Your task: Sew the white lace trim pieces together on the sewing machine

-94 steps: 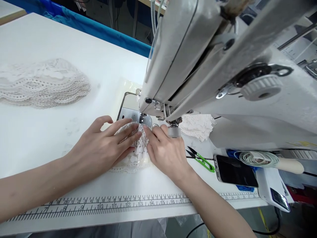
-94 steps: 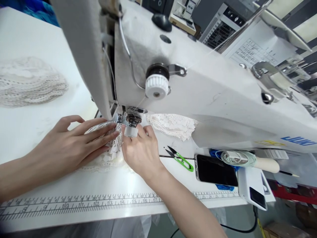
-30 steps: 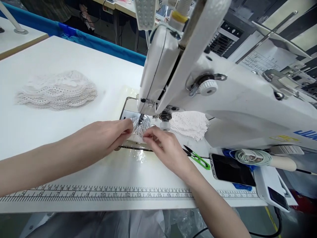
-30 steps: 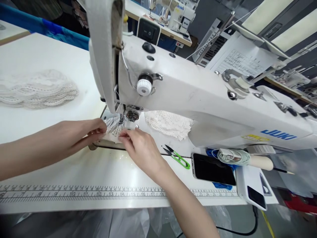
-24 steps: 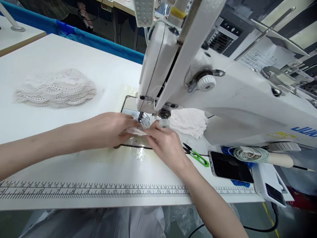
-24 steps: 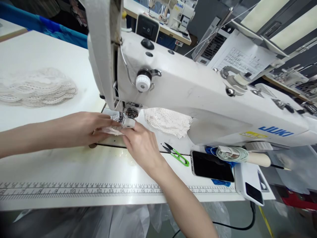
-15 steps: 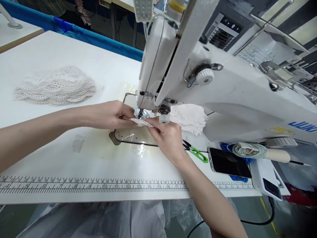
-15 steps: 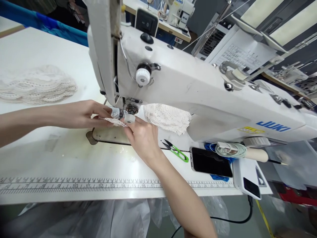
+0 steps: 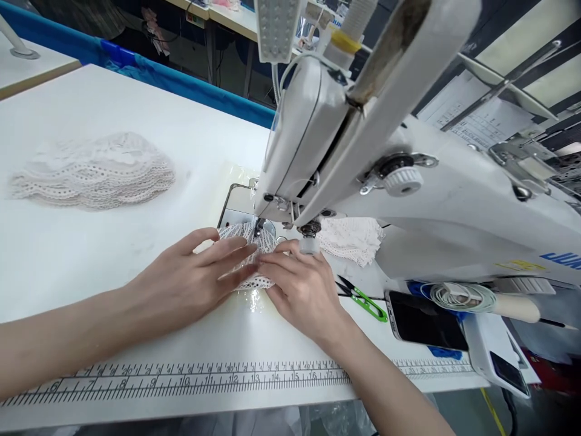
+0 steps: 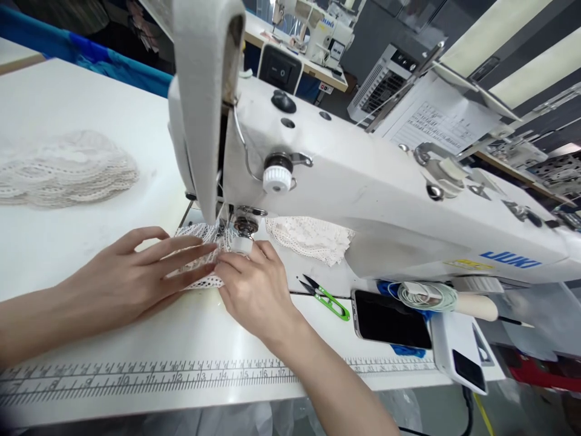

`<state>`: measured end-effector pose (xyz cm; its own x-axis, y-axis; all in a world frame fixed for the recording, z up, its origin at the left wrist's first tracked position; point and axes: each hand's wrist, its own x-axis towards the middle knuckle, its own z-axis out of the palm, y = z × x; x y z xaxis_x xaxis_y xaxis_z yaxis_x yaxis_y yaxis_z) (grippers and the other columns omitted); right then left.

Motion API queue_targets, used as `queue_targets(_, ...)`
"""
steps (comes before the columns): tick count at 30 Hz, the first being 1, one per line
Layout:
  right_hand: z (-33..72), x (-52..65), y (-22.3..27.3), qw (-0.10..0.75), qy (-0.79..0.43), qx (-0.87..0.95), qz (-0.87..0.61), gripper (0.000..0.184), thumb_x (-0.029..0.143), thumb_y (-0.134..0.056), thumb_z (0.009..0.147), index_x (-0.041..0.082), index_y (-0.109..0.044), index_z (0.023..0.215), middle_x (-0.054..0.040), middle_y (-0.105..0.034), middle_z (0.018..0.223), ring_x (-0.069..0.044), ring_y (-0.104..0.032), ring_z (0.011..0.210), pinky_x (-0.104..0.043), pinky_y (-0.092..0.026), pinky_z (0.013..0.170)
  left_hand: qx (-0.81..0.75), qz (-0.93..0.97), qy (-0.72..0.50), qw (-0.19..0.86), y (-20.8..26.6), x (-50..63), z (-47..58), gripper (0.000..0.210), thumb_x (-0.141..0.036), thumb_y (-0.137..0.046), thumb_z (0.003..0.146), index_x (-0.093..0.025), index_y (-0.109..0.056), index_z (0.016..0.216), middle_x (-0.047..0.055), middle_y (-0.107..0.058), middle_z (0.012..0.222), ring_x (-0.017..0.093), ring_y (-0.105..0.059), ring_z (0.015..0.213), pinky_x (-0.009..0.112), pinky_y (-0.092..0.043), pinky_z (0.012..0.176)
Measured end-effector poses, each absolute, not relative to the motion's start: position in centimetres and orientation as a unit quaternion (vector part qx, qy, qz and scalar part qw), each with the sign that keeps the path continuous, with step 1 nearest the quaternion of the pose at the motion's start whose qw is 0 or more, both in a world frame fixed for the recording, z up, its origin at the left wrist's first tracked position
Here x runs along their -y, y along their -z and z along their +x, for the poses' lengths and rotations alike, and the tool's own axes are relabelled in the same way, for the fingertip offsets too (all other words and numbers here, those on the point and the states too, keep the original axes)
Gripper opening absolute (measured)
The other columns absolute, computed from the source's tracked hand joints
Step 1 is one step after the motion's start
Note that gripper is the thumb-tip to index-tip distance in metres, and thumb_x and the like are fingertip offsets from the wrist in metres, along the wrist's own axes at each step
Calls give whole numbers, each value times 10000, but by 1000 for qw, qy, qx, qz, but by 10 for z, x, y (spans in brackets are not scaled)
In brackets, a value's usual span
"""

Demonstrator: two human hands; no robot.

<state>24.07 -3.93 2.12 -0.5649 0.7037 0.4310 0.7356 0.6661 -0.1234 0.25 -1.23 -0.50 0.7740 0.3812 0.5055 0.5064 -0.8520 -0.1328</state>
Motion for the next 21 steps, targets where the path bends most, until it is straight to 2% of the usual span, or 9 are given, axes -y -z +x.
queue_targets(2, 240, 40, -21, 233, 29, 884, -404, 271, 29, -574, 906, 189, -791, 937, 0, -833, 1079, -212, -693, 929, -358, -485, 872, 241, -934, 235, 115, 6, 14, 2, 350, -147, -440, 1070, -259, -692, 1286, 11, -748, 1348, 191, -607, 1328, 377, -388, 1111)
queue_targets(6, 240, 40, -22, 222, 33, 886, -405, 267, 39, -571, 925, 185, -793, 950, -23, -834, 1081, -221, -701, 961, -360, -482, 865, 240, -934, 248, 89, 8, 12, 1, 338, -172, -435, 1080, -237, -707, 1271, 44, -778, 1283, 194, -644, 1314, 380, -372, 1141)
queue_targets(12, 240, 38, -18, 214, 53, 888, -404, 298, 22, -566, 926, 204, -797, 975, -4, -831, 1111, -212, -709, 964, -369, -488, 878, 253, -934, 243, 61, 13, 8, -1, 374, -190, -407, 1086, -302, -684, 1311, 18, -752, 1341, 210, -614, 1381, 420, -361, 1186)
queue_targets(17, 240, 33, -14, 208, 68, 884, -413, 303, 13, -572, 914, 207, -795, 982, -12, -829, 1122, -206, -717, 952, -361, -501, 873, 255, -935, 245, 33, 15, 0, -3, 420, -137, -437, 1045, -309, -668, 1351, 33, -740, 1362, 236, -612, 1389, 464, -354, 1209)
queue_targets(21, 240, 29, -12, 217, 78, 881, -412, 335, -7, -540, 917, 203, -795, 970, -7, -834, 1095, -206, -733, 915, -355, -521, 885, 264, -937, 225, 34, 14, -6, -2, 406, -162, -395, 1076, -292, -667, 1348, 37, -721, 1393, 230, -580, 1424, 470, -325, 1218)
